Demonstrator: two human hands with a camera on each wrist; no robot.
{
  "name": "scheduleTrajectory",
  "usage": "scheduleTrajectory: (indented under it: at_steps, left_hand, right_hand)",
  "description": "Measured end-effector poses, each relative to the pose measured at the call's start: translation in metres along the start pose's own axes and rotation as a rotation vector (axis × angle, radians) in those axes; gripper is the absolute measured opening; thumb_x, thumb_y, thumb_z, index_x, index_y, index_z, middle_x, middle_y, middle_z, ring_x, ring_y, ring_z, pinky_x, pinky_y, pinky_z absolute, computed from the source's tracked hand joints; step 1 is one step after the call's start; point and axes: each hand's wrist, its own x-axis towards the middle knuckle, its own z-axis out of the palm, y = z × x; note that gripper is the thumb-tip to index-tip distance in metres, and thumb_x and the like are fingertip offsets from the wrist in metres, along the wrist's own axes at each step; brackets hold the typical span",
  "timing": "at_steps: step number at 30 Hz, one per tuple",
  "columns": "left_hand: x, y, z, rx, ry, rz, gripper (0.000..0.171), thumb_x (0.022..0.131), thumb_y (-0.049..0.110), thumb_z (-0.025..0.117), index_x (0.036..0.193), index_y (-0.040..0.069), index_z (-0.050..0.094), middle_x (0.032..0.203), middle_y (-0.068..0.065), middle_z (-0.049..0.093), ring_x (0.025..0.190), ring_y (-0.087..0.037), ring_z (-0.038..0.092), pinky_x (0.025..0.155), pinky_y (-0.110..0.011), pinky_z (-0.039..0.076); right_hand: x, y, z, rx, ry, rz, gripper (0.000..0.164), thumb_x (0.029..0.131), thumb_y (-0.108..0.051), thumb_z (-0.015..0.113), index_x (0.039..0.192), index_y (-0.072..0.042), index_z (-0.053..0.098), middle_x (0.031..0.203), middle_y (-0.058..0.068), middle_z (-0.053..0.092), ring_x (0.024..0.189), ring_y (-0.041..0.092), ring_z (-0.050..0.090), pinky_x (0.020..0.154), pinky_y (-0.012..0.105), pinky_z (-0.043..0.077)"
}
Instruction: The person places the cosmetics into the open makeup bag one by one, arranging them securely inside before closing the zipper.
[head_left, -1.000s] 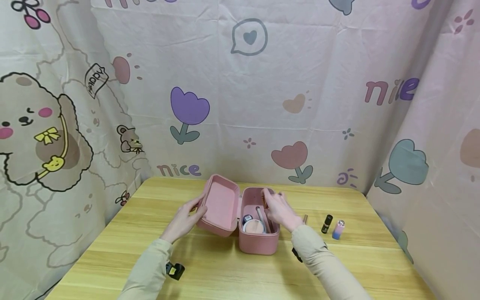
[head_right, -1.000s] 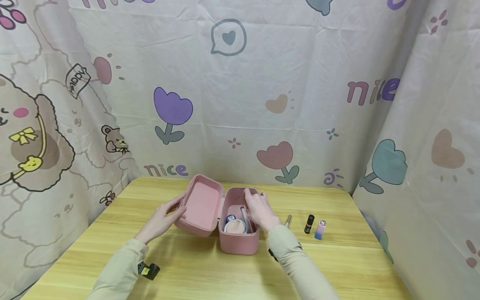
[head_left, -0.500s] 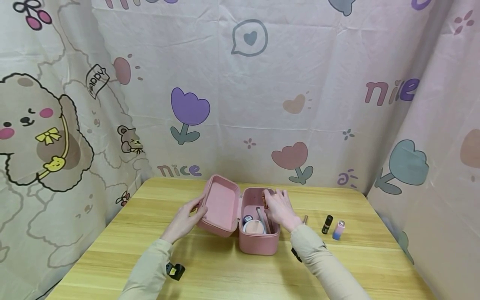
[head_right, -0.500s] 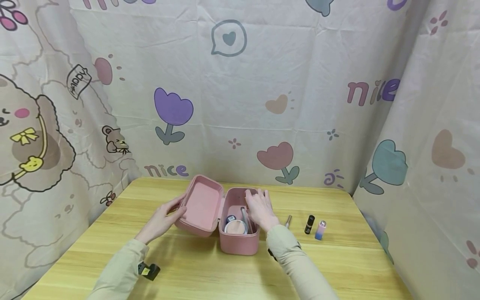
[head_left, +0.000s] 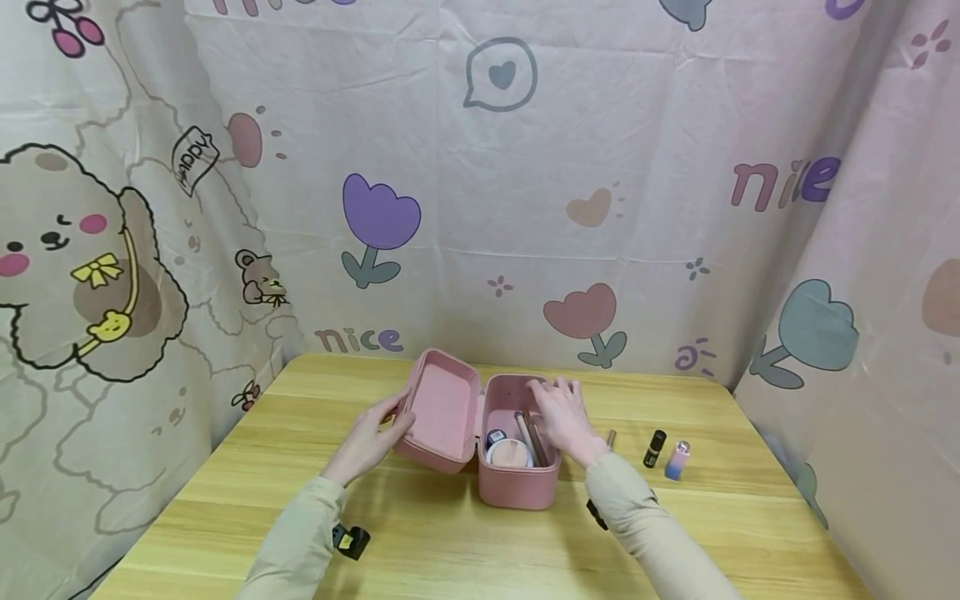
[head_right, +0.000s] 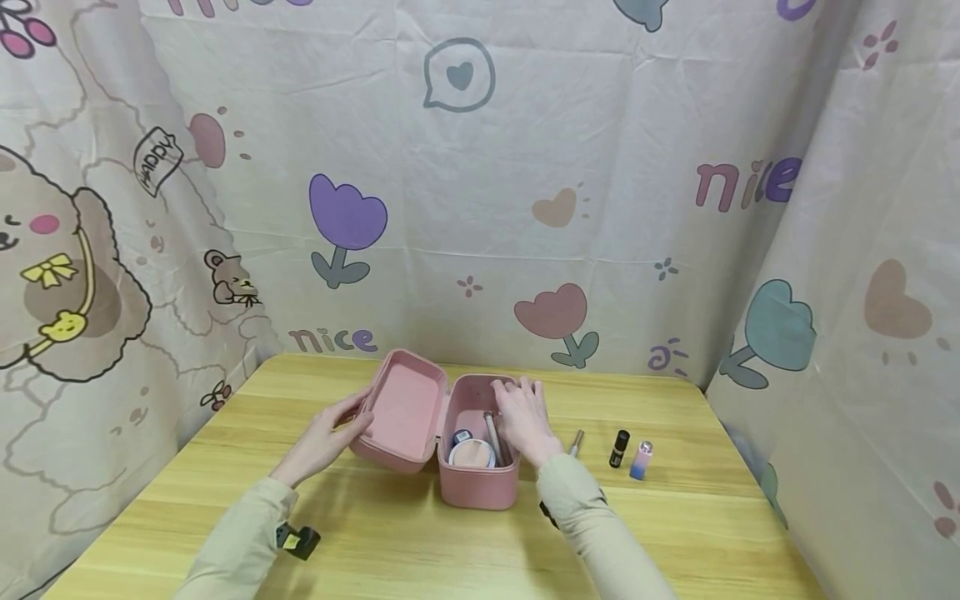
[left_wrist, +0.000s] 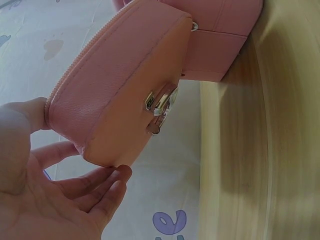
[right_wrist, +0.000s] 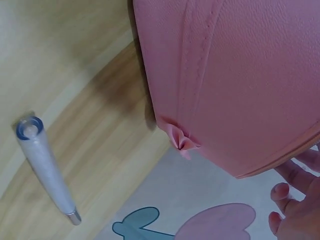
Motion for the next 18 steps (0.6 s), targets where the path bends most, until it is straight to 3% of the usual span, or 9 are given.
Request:
scheduleTrajectory:
  at_steps: [5, 10, 13, 18]
  left_hand:
    - [0.0, 0.001, 0.0, 0.005, -0.002, -0.003, 0.056, 0.104, 0.027, 0.054, 0.153, 0.004, 0.041, 0.153, -0.027, 0.045, 0.137, -0.047, 0.049, 0.116, -0.056, 0.041]
    - [-0.001, 0.002, -0.001, 0.01, -0.004, -0.007, 0.056, 0.104, 0.027, 0.054, 0.153, 0.004, 0.04, 0.153, -0.026, 0.046, 0.137, -0.047, 0.049, 0.116, -0.056, 0.041]
    - [-0.001, 0.002, -0.001, 0.014, -0.004, -0.008, 0.056, 0.104, 0.027, 0.054, 0.153, 0.004, 0.04, 0.152, -0.026, 0.046, 0.137, -0.046, 0.049, 0.116, -0.057, 0.041]
    - [-0.001, 0.002, -0.001, 0.011, -0.004, -0.009, 0.056, 0.104, 0.027, 0.054, 0.153, 0.004, 0.041, 0.152, -0.027, 0.046, 0.137, -0.047, 0.049, 0.115, -0.057, 0.041]
  right_hand:
    - [-0.003, 0.005, 0.002, 0.109, 0.078, 0.048, 0.038, 0.082, -0.008, 0.079, 0.119, -0.007, 0.067, 0.113, 0.012, 0.074, 0.102, 0.033, 0.057, 0.093, 0.051, 0.038]
    - [-0.01, 0.014, 0.007, 0.278, 0.193, 0.119, 0.032, 0.084, -0.006, 0.075, 0.115, -0.005, 0.068, 0.102, 0.012, 0.071, 0.102, 0.032, 0.058, 0.095, 0.05, 0.039]
    - [-0.015, 0.019, 0.011, 0.34, 0.271, 0.138, 0.029, 0.084, -0.003, 0.073, 0.113, -0.002, 0.069, 0.091, 0.012, 0.067, 0.093, 0.03, 0.057, 0.092, 0.048, 0.042]
    - [-0.022, 0.025, 0.016, 0.443, 0.425, 0.143, 0.023, 0.084, 0.003, 0.069, 0.107, 0.002, 0.07, 0.079, 0.009, 0.061, 0.073, 0.027, 0.054, 0.07, 0.029, 0.045]
